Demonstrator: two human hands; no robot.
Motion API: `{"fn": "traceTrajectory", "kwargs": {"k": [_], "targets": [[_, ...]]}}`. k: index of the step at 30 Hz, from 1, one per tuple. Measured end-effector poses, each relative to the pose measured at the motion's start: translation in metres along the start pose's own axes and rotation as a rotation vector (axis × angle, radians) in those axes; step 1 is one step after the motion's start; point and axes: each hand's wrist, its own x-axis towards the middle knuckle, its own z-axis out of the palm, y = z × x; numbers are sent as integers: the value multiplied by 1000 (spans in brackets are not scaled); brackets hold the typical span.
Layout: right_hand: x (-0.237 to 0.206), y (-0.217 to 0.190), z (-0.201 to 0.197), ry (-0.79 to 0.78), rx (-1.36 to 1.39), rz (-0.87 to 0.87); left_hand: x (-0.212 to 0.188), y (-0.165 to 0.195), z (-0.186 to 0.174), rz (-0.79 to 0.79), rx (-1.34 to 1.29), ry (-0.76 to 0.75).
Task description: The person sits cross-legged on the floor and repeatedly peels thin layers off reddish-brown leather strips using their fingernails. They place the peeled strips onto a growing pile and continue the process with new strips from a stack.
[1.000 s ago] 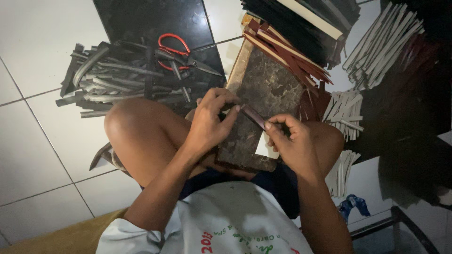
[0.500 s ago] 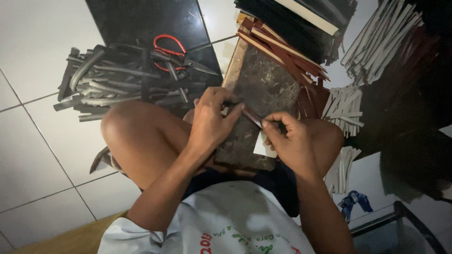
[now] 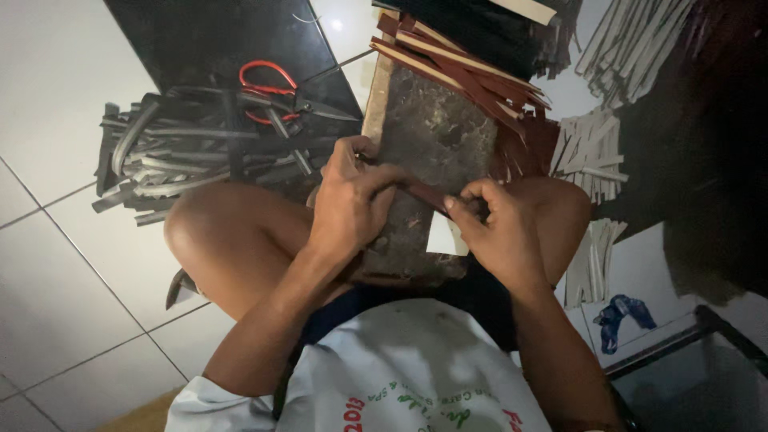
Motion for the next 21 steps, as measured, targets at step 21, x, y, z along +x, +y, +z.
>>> {"fn": "traceTrajectory", "kwargs": {"k": [21], "targets": [[-4, 1, 4, 31, -78, -72, -18, 5, -15, 553, 607, -158]]}}
